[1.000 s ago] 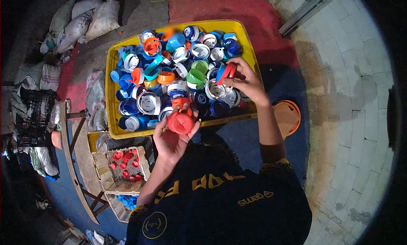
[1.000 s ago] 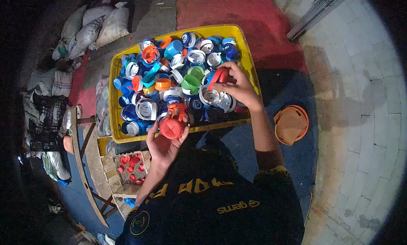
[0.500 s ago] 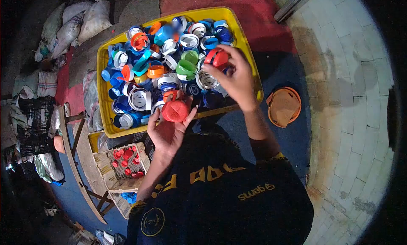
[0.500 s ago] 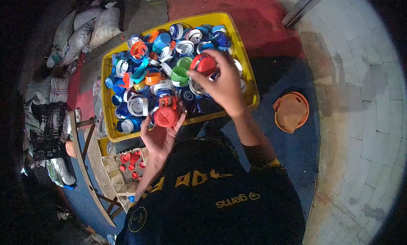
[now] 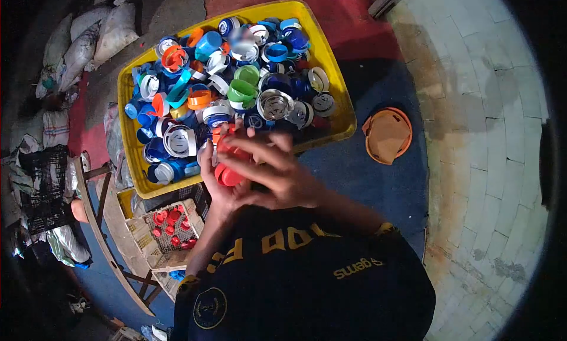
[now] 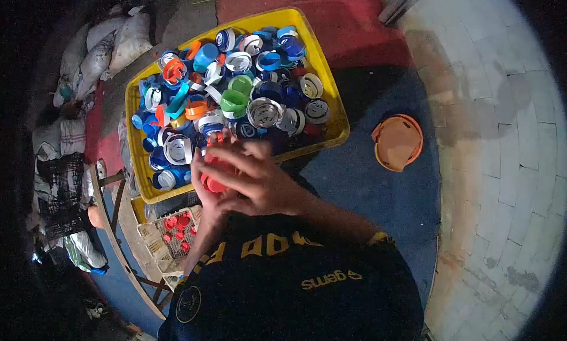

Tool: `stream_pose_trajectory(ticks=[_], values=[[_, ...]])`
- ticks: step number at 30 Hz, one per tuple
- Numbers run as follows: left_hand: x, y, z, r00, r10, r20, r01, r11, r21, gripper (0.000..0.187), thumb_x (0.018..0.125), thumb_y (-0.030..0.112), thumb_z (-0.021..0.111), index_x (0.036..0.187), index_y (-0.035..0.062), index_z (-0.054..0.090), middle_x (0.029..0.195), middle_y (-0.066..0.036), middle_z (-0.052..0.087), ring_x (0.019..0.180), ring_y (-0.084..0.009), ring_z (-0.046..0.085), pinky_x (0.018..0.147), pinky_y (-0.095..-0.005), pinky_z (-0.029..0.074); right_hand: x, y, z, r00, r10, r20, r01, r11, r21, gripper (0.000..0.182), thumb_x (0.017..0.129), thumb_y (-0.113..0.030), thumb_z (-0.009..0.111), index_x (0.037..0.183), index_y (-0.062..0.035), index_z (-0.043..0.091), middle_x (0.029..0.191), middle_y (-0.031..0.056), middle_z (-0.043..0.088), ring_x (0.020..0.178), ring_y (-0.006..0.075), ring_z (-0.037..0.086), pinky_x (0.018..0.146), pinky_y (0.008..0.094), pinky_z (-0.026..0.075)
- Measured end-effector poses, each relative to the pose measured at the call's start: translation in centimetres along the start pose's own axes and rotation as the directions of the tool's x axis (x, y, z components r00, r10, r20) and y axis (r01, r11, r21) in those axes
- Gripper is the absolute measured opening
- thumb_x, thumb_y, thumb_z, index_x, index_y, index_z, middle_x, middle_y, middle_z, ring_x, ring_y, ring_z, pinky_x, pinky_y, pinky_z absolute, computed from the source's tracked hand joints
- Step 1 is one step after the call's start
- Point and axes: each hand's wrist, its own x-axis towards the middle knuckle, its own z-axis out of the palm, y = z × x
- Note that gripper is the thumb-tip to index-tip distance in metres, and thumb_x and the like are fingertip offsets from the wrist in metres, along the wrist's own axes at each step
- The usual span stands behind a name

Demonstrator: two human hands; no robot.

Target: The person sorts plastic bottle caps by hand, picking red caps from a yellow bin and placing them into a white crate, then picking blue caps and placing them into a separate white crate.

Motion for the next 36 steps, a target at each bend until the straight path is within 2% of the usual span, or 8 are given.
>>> stream_pose_trajectory(ticks=[1, 2, 4, 9, 15, 18, 24, 36], values=[[0.5, 0.2, -0.5, 1.000, -0.026, -0.001, 0.026, 0.999, -0.043, 0.048, 0.102, 0.044, 0.049, 0.135, 0.0108, 0.056, 0.143, -0.012, 0.054, 0.129, -0.0301, 0.054, 0.109, -0.0479, 0.044, 0.0, 0.2, -1.3, 0.998, 0.056, -0.043, -0.056, 0.998, -0.008, 0.055, 0.077, -0.031, 0.083, 0.127, -0.0112, 0.069, 0.133, 0.0091, 0.063, 0.110, 0.0233, 0.058, 0.095, 0.0416, 0.038], [0.5, 0.2, -0.7, 0.997, -0.059, 0.040, 0.062, 0.995, -0.084, 0.047, 0.102, 0.044, 0.050, 0.135, 0.0115, 0.056, 0.143, -0.011, 0.054, 0.130, -0.0302, 0.054, 0.108, -0.0484, 0.045, -0.3, 2.0, -2.4, 0.975, -0.200, -0.100, 0.150, 0.916, -0.372, 0.032, 0.083, -0.026, 0.080, 0.109, -0.0088, 0.071, 0.115, 0.0075, 0.068, 0.099, 0.0267, 0.062, 0.090, 0.0435, 0.045], [0.3, 0.1, -0.2, 0.985, -0.118, 0.125, 0.138, 0.977, -0.161, 0.045, 0.101, 0.043, 0.052, 0.134, 0.0129, 0.056, 0.144, -0.010, 0.053, 0.130, -0.0304, 0.053, 0.106, -0.0493, 0.047, -1.7, 4.6, -3.6, 0.842, 0.389, -0.374, -0.413, 0.911, 0.018, 0.010, 0.085, -0.009, 0.074, 0.093, -0.0049, 0.068, 0.097, 0.0100, 0.069, 0.088, 0.0302, 0.067, 0.083, 0.0404, 0.052], [0.3, -0.1, -0.6, 0.987, -0.104, 0.124, 0.112, 0.992, -0.056, 0.047, 0.101, 0.041, 0.052, 0.136, 0.0098, 0.053, 0.142, -0.011, 0.052, 0.129, -0.0304, 0.054, 0.104, -0.0490, 0.050, -5.2, 10.3, -7.0, 0.749, 0.662, -0.039, -0.588, 0.636, -0.500, 0.026, 0.083, -0.014, 0.075, 0.108, -0.0064, 0.071, 0.103, 0.0170, 0.072, 0.102, 0.0336, 0.068, 0.091, 0.0487, 0.048], [0.1, -0.1, -0.5, 0.988, -0.107, 0.108, 0.110, 0.994, -0.024, 0.048, 0.101, 0.042, 0.053, 0.136, 0.0102, 0.054, 0.142, -0.010, 0.053, 0.128, -0.0297, 0.055, 0.103, -0.0471, 0.050, -7.3, 13.9, -4.3, 0.778, 0.624, -0.076, -0.572, 0.653, -0.496, 0.026, 0.086, -0.031, 0.071, 0.103, -0.0116, 0.074, 0.101, 0.0158, 0.072, 0.109, 0.0323, 0.066, 0.100, 0.0535, 0.036], [-0.1, 0.1, -0.9, 0.990, -0.104, 0.094, 0.107, 0.994, -0.026, 0.049, 0.099, 0.042, 0.056, 0.137, 0.0110, 0.054, 0.143, -0.008, 0.053, 0.127, -0.0301, 0.057, 0.105, -0.0478, 0.048, -6.8, 13.5, -4.5, 0.736, 0.676, -0.029, -0.595, 0.627, -0.503, 0.020, 0.085, -0.021, 0.072, 0.102, -0.0109, 0.074, 0.099, 0.0149, 0.072, 0.101, 0.0321, 0.069, 0.094, 0.0485, 0.044], [-0.7, 0.8, -1.7, 0.989, -0.138, 0.061, 0.148, 0.964, -0.223, 0.052, 0.099, 0.039, 0.057, 0.141, 0.0084, 0.052, 0.144, -0.009, 0.053, 0.126, -0.0315, 0.057, 0.105, -0.0491, 0.048, -4.9, 10.6, -7.1, 0.701, 0.709, -0.078, -0.698, 0.658, -0.282, 0.019, 0.080, 0.000, 0.072, 0.098, -0.0030, 0.071, 0.090, 0.0132, 0.072, 0.082, 0.0241, 0.071, 0.072, 0.0352, 0.054], [-1.0, 0.9, -2.2, 0.974, -0.223, -0.027, 0.213, 0.955, -0.204, 0.044, 0.093, 0.028, 0.061, 0.132, 0.0091, 0.056, 0.135, -0.011, 0.057, 0.116, -0.0309, 0.060, 0.092, -0.0442, 0.055, -1.3, 9.6, -3.2, 0.694, 0.715, 0.080, -0.576, 0.485, 0.658, 0.017, 0.089, -0.006, 0.076, 0.103, -0.0020, 0.067, 0.091, -0.0007, 0.066, 0.079, 0.0076, 0.061, 0.073, 0.0236, 0.051]])
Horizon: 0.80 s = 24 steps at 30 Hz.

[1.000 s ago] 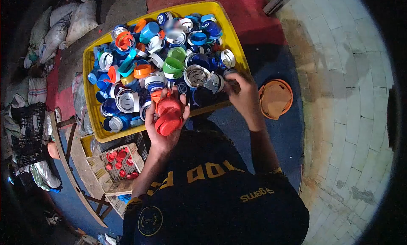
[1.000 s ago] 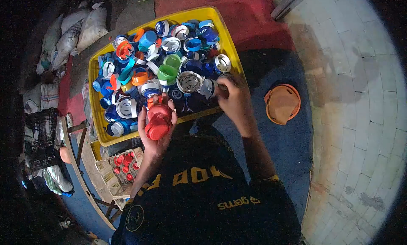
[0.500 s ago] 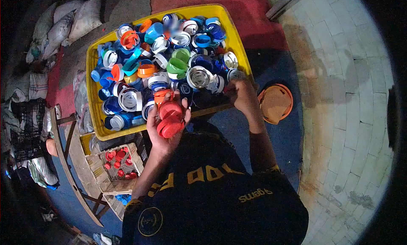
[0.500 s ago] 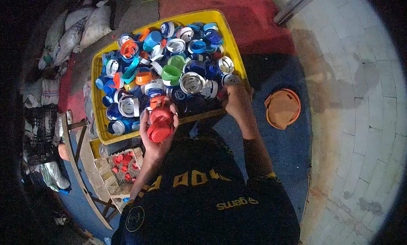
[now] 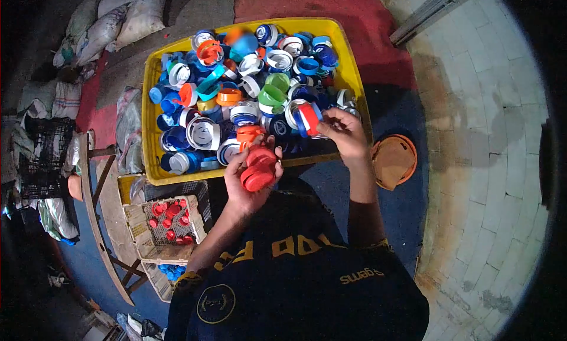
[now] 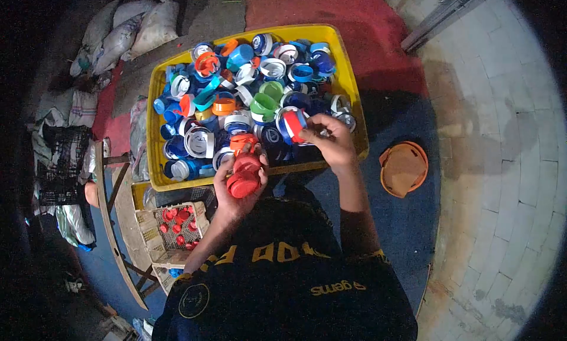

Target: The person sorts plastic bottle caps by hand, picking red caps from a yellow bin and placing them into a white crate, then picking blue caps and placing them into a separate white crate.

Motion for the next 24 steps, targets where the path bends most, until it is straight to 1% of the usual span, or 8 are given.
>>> stream_pose_trajectory(ticks=[7, 10, 12, 14, 15, 18, 20, 24], values=[[-1.4, 1.0, 0.5, 0.999, 0.040, -0.010, -0.041, 0.995, -0.087, 0.047, 0.091, 0.023, 0.063, 0.135, 0.0081, 0.054, 0.135, -0.013, 0.057, 0.118, -0.0325, 0.058, 0.094, -0.0433, 0.054, 2.0, -0.3, 4.1, 0.976, 0.161, 0.147, -0.208, 0.888, 0.409, 0.010, 0.094, -0.014, 0.073, 0.095, -0.0084, 0.065, 0.085, -0.0061, 0.059, 0.072, 0.0043, 0.053, 0.068, 0.0195, 0.044], [-1.7, 1.4, 0.2, 0.998, 0.062, -0.002, -0.062, 0.993, -0.103, 0.047, 0.092, 0.023, 0.063, 0.135, 0.0073, 0.054, 0.134, -0.013, 0.057, 0.118, -0.0313, 0.058, 0.094, -0.0423, 0.054, 3.5, -0.1, 4.7, 0.992, 0.002, 0.127, -0.040, 0.954, 0.297, 0.010, 0.094, -0.013, 0.073, 0.095, -0.0100, 0.064, 0.087, -0.0066, 0.059, 0.070, 0.0041, 0.053, 0.066, 0.0202, 0.043], [-1.8, 1.4, 0.2, 0.996, 0.090, 0.009, -0.089, 0.993, -0.075, 0.046, 0.093, 0.024, 0.064, 0.135, 0.0064, 0.055, 0.134, -0.012, 0.058, 0.117, -0.0286, 0.059, 0.093, -0.0397, 0.054, 4.7, 0.5, 4.9, 0.994, -0.106, 0.025, 0.107, 0.993, -0.038, 0.016, 0.091, -0.015, 0.077, 0.098, -0.0073, 0.065, 0.085, -0.0014, 0.061, 0.068, 0.0078, 0.055, 0.066, 0.0244, 0.046], [-2.1, 1.5, 0.2, 0.996, 0.092, 0.002, -0.092, 0.990, -0.106, 0.045, 0.093, 0.022, 0.063, 0.134, 0.0060, 0.056, 0.134, -0.012, 0.058, 0.117, -0.0289, 0.059, 0.094, -0.0399, 0.054, 4.7, -0.8, 6.2, 0.956, -0.289, -0.040, 0.245, 0.871, -0.426, 0.022, 0.088, -0.016, 0.079, 0.100, -0.0051, 0.065, 0.083, 0.0027, 0.062, 0.070, 0.0110, 0.057, 0.067, 0.0277, 0.048], [-2.2, 1.5, 0.1, 0.996, 0.092, -0.003, -0.092, 0.988, -0.120, 0.044, 0.093, 0.022, 0.063, 0.133, 0.0057, 0.056, 0.134, -0.013, 0.058, 0.117, -0.0290, 0.059, 0.094, -0.0400, 0.054, 4.5, -1.1, 6.6, 0.902, -0.432, -0.028, 0.342, 0.750, -0.566, 0.027, 0.085, -0.019, 0.080, 0.100, -0.0027, 0.065, 0.083, 0.0105, 0.065, 0.076, 0.0214, 0.063, 0.071, 0.0354, 0.051], [-2.3, 2.0, -0.4, 0.995, 0.101, 0.003, -0.100, 0.985, -0.138, 0.044, 0.093, 0.021, 0.063, 0.133, 0.0054, 0.056, 0.133, -0.013, 0.058, 0.118, -0.0294, 0.059, 0.095, -0.0402, 0.054, 2.7, -0.9, 6.4, 0.894, -0.414, 0.174, 0.410, 0.597, -0.689, 0.026, 0.085, -0.017, 0.080, 0.103, -0.0038, 0.067, 0.085, 0.0095, 0.068, 0.074, 0.0214, 0.067, 0.066, 0.0336, 0.053], [-2.4, 2.1, -0.3, 0.992, 0.121, -0.020, -0.123, 0.983, -0.139, 0.045, 0.092, 0.022, 0.063, 0.134, 0.0057, 0.055, 0.133, -0.013, 0.058, 0.117, -0.0302, 0.060, 0.095, -0.0415, 0.054, 0.8, -0.7, 6.3, 0.930, -0.243, 0.277, 0.367, 0.548, -0.752, 0.031, 0.078, -0.014, 0.082, 0.103, -0.0047, 0.067, 0.099, 0.0140, 0.068, 0.096, 0.0327, 0.067, 0.082, 0.0410, 0.053], [-2.4, 2.3, -0.8, 0.992, 0.121, -0.038, -0.125, 0.979, -0.163, 0.048, 0.093, 0.024, 0.062, 0.136, 0.0067, 0.054, 0.135, -0.013, 0.058, 0.116, -0.0318, 0.060, 0.095, -0.0439, 0.054, -1.2, 0.6, 7.1, 0.913, -0.333, 0.237, 0.375, 0.455, -0.808, 0.033, 0.076, -0.009, 0.080, 0.106, -0.0063, 0.067, 0.103, 0.0132, 0.063, 0.103, 0.0347, 0.063, 0.087, 0.0423, 0.051]])
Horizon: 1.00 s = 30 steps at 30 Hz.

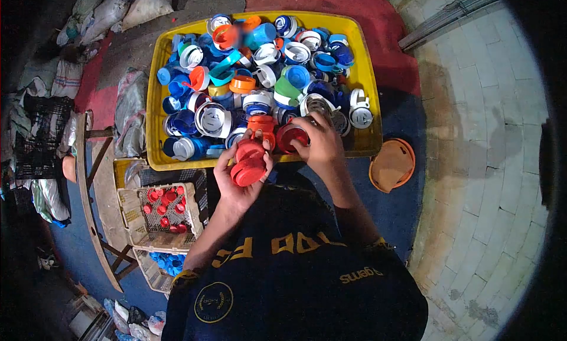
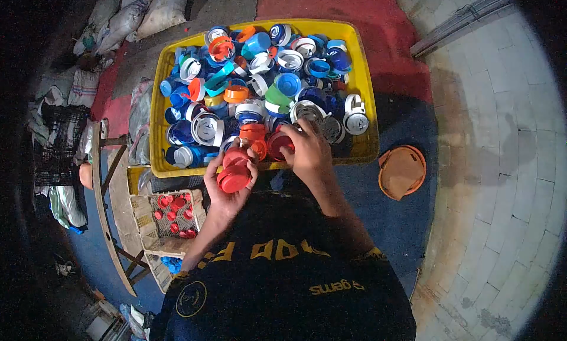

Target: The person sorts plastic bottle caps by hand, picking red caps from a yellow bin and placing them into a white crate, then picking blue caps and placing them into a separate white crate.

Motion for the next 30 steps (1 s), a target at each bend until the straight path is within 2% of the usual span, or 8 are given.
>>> stream_pose_trajectory(ticks=[5, 8, 12, 15, 18, 19, 23, 30], values=[[0.1, 0.1, 0.0, 1.000, 0.000, 0.003, 0.000, 1.000, 0.021, 0.046, 0.093, 0.024, 0.062, 0.135, 0.0066, 0.054, 0.136, -0.012, 0.058, 0.116, -0.0310, 0.060, 0.096, -0.0436, 0.053, -0.5, -1.2, -0.4, 0.982, 0.032, 0.186, -0.051, 0.994, 0.095, 0.031, 0.075, -0.014, 0.080, 0.101, -0.0066, 0.064, 0.102, 0.0121, 0.059, 0.101, 0.0367, 0.058, 0.087, 0.0481, 0.050], [0.0, 0.1, -0.1, 1.000, -0.011, -0.003, 0.011, 1.000, 0.018, 0.045, 0.093, 0.024, 0.062, 0.135, 0.0063, 0.055, 0.135, -0.013, 0.059, 0.115, -0.0310, 0.061, 0.096, -0.0435, 0.053, -1.9, -0.7, 1.2, 0.994, -0.049, 0.093, 0.063, 0.987, -0.150, 0.029, 0.074, -0.016, 0.079, 0.098, -0.0068, 0.065, 0.103, 0.0105, 0.062, 0.105, 0.0370, 0.057, 0.088, 0.0502, 0.048], [-0.1, 0.0, -0.1, 1.000, -0.013, -0.008, 0.013, 1.000, 0.003, 0.045, 0.093, 0.024, 0.062, 0.134, 0.0064, 0.055, 0.133, -0.013, 0.059, 0.115, -0.0312, 0.061, 0.096, -0.0434, 0.053, -1.7, 0.6, 2.2, 0.987, -0.097, 0.130, 0.106, 0.992, -0.063, 0.024, 0.074, -0.014, 0.079, 0.093, -0.0029, 0.070, 0.095, 0.0131, 0.068, 0.095, 0.0370, 0.063, 0.087, 0.0480, 0.049], [-0.1, 0.1, -0.3, 1.000, -0.001, -0.005, 0.001, 1.000, 0.023, 0.045, 0.093, 0.024, 0.062, 0.134, 0.0069, 0.055, 0.133, -0.013, 0.059, 0.115, -0.0314, 0.061, 0.095, -0.0432, 0.054, -1.1, 1.0, 1.6, 0.996, -0.048, 0.074, 0.045, 0.998, 0.038, 0.019, 0.082, -0.015, 0.075, 0.097, -0.0057, 0.068, 0.090, 0.0135, 0.067, 0.093, 0.0331, 0.065, 0.084, 0.0476, 0.050], [-0.1, 0.0, -0.3, 1.000, -0.002, 0.008, 0.001, 0.999, 0.052, 0.045, 0.092, 0.024, 0.062, 0.133, 0.0073, 0.056, 0.132, -0.013, 0.059, 0.114, -0.0317, 0.061, 0.093, -0.0424, 0.055, -0.7, 0.3, -0.3, 0.965, 0.258, 0.054, -0.259, 0.889, 0.376, 0.016, 0.092, -0.018, 0.070, 0.100, -0.0046, 0.067, 0.083, 0.0146, 0.067, 0.077, 0.0304, 0.067, 0.074, 0.0403, 0.052], [-0.1, -0.1, -0.2, 1.000, -0.009, 0.015, 0.008, 0.998, 0.060, 0.045, 0.092, 0.024, 0.062, 0.133, 0.0074, 0.056, 0.132, -0.013, 0.059, 0.114, -0.0318, 0.061, 0.092, -0.0420, 0.055, -0.5, 0.2, -1.3, 0.964, 0.264, 0.022, -0.253, 0.893, 0.371, 0.021, 0.100, -0.023, 0.064, 0.104, -0.0029, 0.066, 0.085, 0.0139, 0.068, 0.071, 0.0229, 0.066, 0.068, 0.0332, 0.051], [0.4, -0.6, 0.0, 0.994, -0.091, 0.056, 0.087, 0.994, 0.067, 0.045, 0.090, 0.025, 0.066, 0.131, 0.0063, 0.058, 0.132, -0.014, 0.058, 0.114, -0.0296, 0.060, 0.092, -0.0404, 0.054, 0.4, 1.7, -1.6, 0.943, 0.328, 0.053, -0.272, 0.672, 0.689, 0.026, 0.106, -0.026, 0.056, 0.109, -0.0018, 0.065, 0.094, -0.0002, 0.066, 0.086, 0.0087, 0.061, 0.075, 0.0272, 0.050], [0.9, -1.3, 1.5, 0.997, -0.062, 0.036, 0.058, 0.993, 0.099, 0.054, 0.093, 0.032, 0.063, 0.135, 0.0006, 0.050, 0.127, -0.016, 0.060, 0.118, -0.0332, 0.061, 0.104, -0.0514, 0.052, 1.3, -0.7, -3.5, 0.904, 0.399, 0.152, -0.175, 0.021, 0.984, 0.035, 0.108, -0.035, 0.049, 0.120, -0.0053, 0.063, 0.117, 0.0086, 0.070, 0.106, 0.0198, 0.068, 0.091, 0.0376, 0.056]])
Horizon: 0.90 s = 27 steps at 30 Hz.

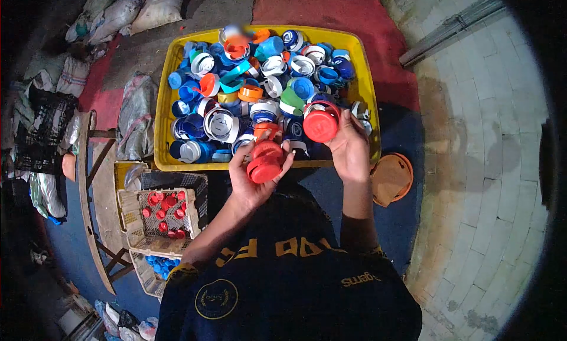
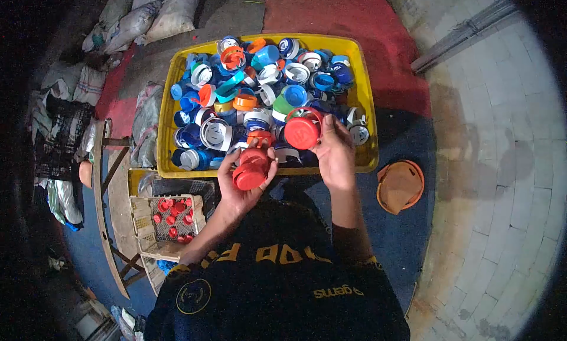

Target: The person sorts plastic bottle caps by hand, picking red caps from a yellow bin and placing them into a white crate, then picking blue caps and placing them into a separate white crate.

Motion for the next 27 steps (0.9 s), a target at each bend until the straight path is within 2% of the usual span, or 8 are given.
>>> stream_pose_trajectory(ticks=[1, 4, 6, 9, 13, 19, 23, 27], values=[[0.0, 0.0, 0.3, 0.999, 0.016, 0.029, -0.016, 1.000, 0.006, 0.055, 0.093, 0.033, 0.063, 0.136, 0.0014, 0.050, 0.130, -0.016, 0.059, 0.121, -0.0333, 0.060, 0.105, -0.0524, 0.051, -0.4, -0.2, 0.3, 0.999, 0.025, 0.045, -0.029, 0.996, 0.088, 0.033, 0.108, -0.033, 0.048, 0.122, -0.0061, 0.061, 0.122, 0.0112, 0.068, 0.115, 0.0229, 0.066, 0.099, 0.0421, 0.054], [-0.4, 0.0, 0.9, 0.992, 0.078, 0.103, -0.082, 0.996, 0.033, 0.056, 0.093, 0.034, 0.063, 0.139, 0.0041, 0.050, 0.138, -0.015, 0.056, 0.128, -0.0332, 0.057, 0.107, -0.0548, 0.049, -1.4, 1.2, 1.3, 0.990, 0.051, 0.131, -0.073, 0.983, 0.167, 0.036, 0.109, -0.032, 0.043, 0.127, -0.0038, 0.057, 0.128, 0.0132, 0.065, 0.121, 0.0249, 0.062, 0.104, 0.0447, 0.050], [-0.7, 0.0, 0.9, 0.982, 0.129, 0.139, -0.139, 0.988, 0.066, 0.057, 0.093, 0.035, 0.062, 0.140, 0.0058, 0.049, 0.142, -0.014, 0.055, 0.131, -0.0328, 0.055, 0.108, -0.0552, 0.048, -1.8, 3.2, 2.5, 0.991, 0.112, 0.073, -0.129, 0.948, 0.291, 0.029, 0.107, -0.029, 0.052, 0.121, -0.0060, 0.062, 0.122, 0.0110, 0.067, 0.115, 0.0215, 0.065, 0.101, 0.0410, 0.051], [-1.6, 0.3, 0.3, 0.957, 0.225, 0.184, -0.245, 0.964, 0.099, 0.055, 0.096, 0.034, 0.059, 0.142, 0.0069, 0.049, 0.143, -0.015, 0.054, 0.132, -0.0315, 0.054, 0.108, -0.0520, 0.048, -2.1, 5.3, 4.4, 1.000, 0.005, 0.016, -0.008, 0.986, 0.165, 0.031, 0.105, -0.029, 0.057, 0.120, -0.0025, 0.062, 0.119, 0.0097, 0.067, 0.107, 0.0175, 0.065, 0.097, 0.0354, 0.050], [-3.7, 1.0, -0.2, 0.907, 0.390, 0.158, -0.401, 0.915, 0.045, 0.057, 0.097, 0.031, 0.058, 0.146, 0.0058, 0.045, 0.150, -0.017, 0.048, 0.137, -0.0322, 0.048, 0.116, -0.0480, 0.038, -3.2, 6.9, 7.2, 0.990, 0.033, 0.140, -0.032, 0.999, -0.013, 0.031, 0.101, -0.026, 0.064, 0.122, -0.0030, 0.063, 0.116, 0.0066, 0.068, 0.108, 0.0159, 0.063, 0.097, 0.0338, 0.048], [-7.8, 3.3, -2.5, 0.805, 0.583, 0.115, -0.584, 0.811, -0.026, 0.062, 0.097, 0.031, 0.058, 0.151, 0.0071, 0.039, 0.156, -0.015, 0.042, 0.143, -0.0314, 0.041, 0.122, -0.0468, 0.028, -4.5, 11.8, 11.1, 0.915, 0.315, 0.254, -0.345, 0.935, 0.082, 0.028, 0.100, -0.021, 0.065, 0.122, -0.0039, 0.060, 0.118, 0.0074, 0.064, 0.113, 0.0171, 0.061, 0.102, 0.0345, 0.046], [-11.8, 6.1, -4.9, 0.687, 0.718, 0.107, -0.720, 0.693, -0.029, 0.062, 0.099, 0.035, 0.058, 0.152, 0.0098, 0.038, 0.158, -0.013, 0.040, 0.145, -0.0308, 0.038, 0.123, -0.0485, 0.025, -5.7, 14.7, 14.4, 0.830, 0.439, 0.345, -0.449, 0.892, -0.057, 0.040, 0.100, -0.021, 0.063, 0.134, -0.0027, 0.051, 0.130, 0.0126, 0.059, 0.121, 0.0207, 0.057, 0.107, 0.0366, 0.044], [-16.6, 9.4, -8.9, 0.575, 0.817, 0.037, -0.815, 0.577, -0.060, 0.060, 0.100, 0.038, 0.058, 0.150, 0.0109, 0.039, 0.158, -0.012, 0.041, 0.146, -0.0326, 0.038, 0.122, -0.0506, 0.027, -7.9, 19.9, 18.8, 0.720, 0.535, 0.442, -0.559, 0.825, -0.087, 0.038, 0.099, -0.020, 0.061, 0.132, -0.0032, 0.052, 0.129, 0.0130, 0.061, 0.122, 0.0222, 0.058, 0.107, 0.0376, 0.044]])
